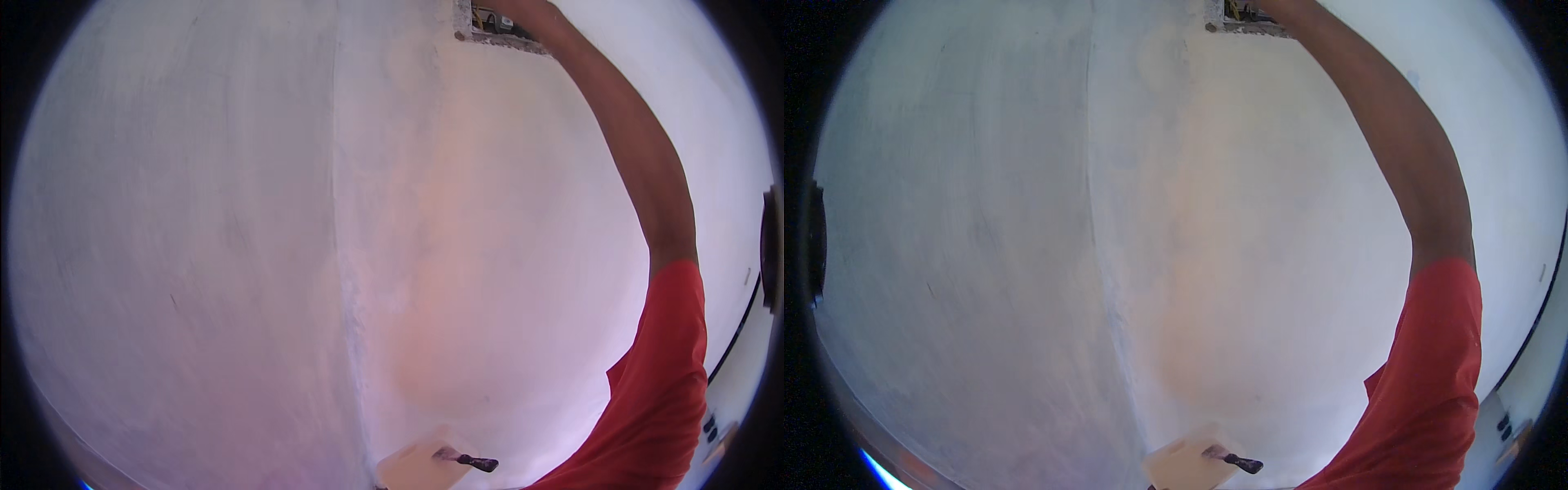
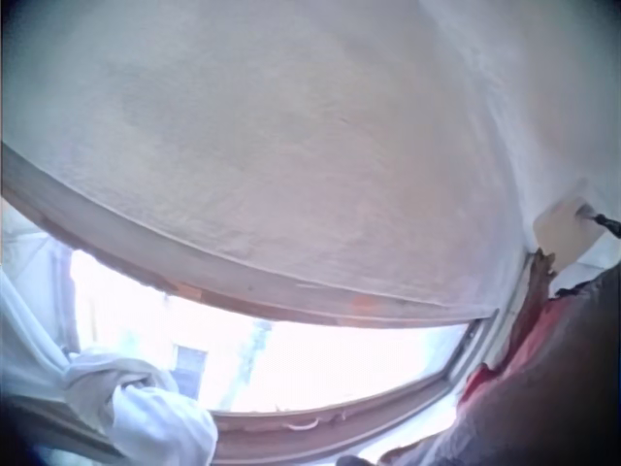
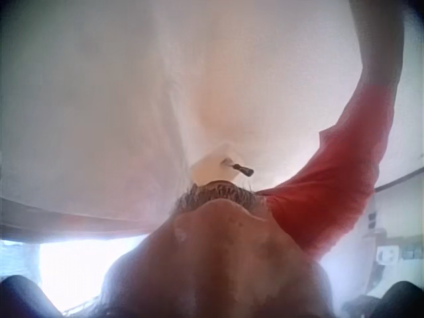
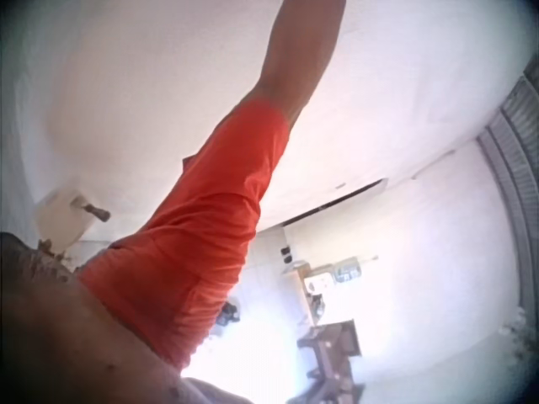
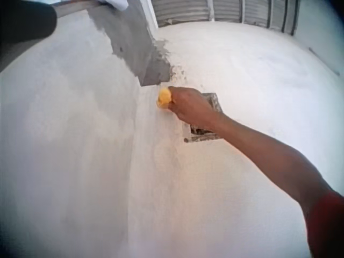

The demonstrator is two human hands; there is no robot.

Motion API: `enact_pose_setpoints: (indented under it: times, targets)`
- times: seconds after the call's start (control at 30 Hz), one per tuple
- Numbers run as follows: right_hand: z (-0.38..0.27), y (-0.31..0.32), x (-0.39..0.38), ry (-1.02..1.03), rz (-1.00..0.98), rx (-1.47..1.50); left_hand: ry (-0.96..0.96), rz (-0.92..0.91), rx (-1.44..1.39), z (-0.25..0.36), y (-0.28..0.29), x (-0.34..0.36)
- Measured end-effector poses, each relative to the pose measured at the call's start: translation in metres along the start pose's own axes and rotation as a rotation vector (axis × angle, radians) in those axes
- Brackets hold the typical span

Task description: The person paints the ceiling and upper walls by dipping a paint brush into a container, stirs the liquid using a putty knife, and paints the wall corners and lower edges.

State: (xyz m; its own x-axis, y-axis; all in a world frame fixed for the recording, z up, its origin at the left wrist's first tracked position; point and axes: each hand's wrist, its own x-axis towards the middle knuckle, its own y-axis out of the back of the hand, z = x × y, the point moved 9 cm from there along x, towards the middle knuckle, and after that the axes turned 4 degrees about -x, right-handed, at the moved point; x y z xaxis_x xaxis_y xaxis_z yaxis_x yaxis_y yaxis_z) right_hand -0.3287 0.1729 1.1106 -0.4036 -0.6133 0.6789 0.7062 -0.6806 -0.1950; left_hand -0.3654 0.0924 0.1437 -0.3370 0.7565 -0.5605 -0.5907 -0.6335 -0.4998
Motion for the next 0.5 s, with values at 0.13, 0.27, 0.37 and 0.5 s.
enact_pose_setpoints:
  times: [0.13,0.27,0.37,0.5]
  targets:
    - [-0.081,-0.037,-0.108,0.252,-0.255,-0.004,0.009,-0.007,0.012,0.007,-0.011,-0.014]
    - [-0.169,-0.004,-0.253,0.331,-0.334,0.374,0.092,0.231,-0.054,0.065,-0.050,-0.085]
    - [-0.042,-0.015,-0.331,-0.073,-0.561,0.967,0.025,0.108,-0.042,0.096,-0.216,-0.026]
    - [-0.059,-0.041,-0.495,-0.597,-1.235,1.610,0.011,0.108,-0.016,0.103,-0.312,0.006]
